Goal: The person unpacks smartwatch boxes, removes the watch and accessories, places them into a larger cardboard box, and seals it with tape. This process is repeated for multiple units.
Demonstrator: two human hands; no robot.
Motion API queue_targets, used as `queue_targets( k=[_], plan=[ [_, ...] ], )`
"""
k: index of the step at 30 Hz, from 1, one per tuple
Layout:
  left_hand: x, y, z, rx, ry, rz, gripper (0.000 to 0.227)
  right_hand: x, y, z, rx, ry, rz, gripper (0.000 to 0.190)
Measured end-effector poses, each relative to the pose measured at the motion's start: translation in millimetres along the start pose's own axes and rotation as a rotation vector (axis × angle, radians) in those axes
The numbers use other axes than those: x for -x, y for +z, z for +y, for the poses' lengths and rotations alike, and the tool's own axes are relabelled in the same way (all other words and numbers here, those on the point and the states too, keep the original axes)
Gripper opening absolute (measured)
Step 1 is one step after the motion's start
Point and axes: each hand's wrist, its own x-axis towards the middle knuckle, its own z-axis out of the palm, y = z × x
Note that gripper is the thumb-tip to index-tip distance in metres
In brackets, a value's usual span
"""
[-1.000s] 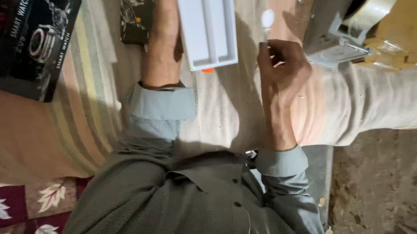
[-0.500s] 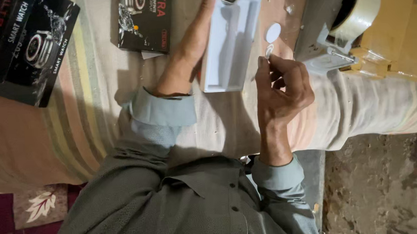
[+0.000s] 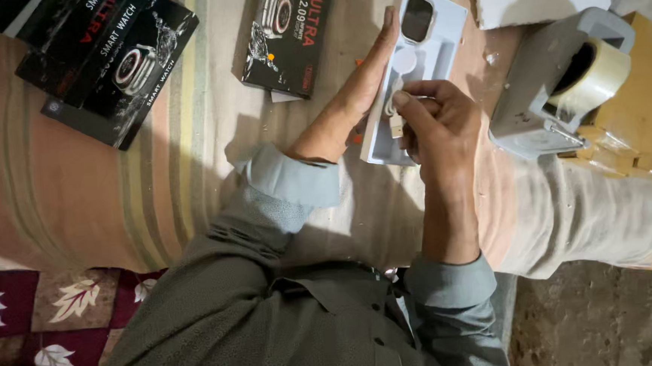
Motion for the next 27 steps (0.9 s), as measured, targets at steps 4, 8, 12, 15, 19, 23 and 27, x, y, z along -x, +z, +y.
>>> queue_targets(
  k=[4,8,12,15,19,23,27],
  plan=[
    [6.8,-3.8,-2.9,0.049,-0.069,0.045,0.104,1.9,2.0,0.9,0.304,-0.006,0.020,0.021],
    [-0.2,-5.4,9.2,-0.225,0.291,0.115,0.092,-0.1,-2.6,9.4,0.559,-0.202,0.143,0.025],
    [14.6,-19.2,5.7,-0.009,0.053,0.176,0.083,6.0,-14.4,23.2,0.553,-0.314,0.265,0.033],
    [8.2,-31.9,1.1,-0.043,0.165,0.100,0.082,1.2,-15.6,25.0,0.451,-0.496,0.231,0.022],
    [-13.3,-37.8,-7.9,-0.154,0.324,-0.005,0.082,-8.6,-14.2,27.9,0.640,-0.649,0.205,0.023],
    [-6.7,-32.7,-7.3,-0.102,0.264,0.004,0.083,-25.9,-16.3,40.5,0.587,-0.620,0.223,0.030],
    [8.8,-31.6,16.1,-0.082,0.187,0.109,0.079,-36.5,-28.6,54.4,0.112,-0.508,0.231,0.032]
  ],
)
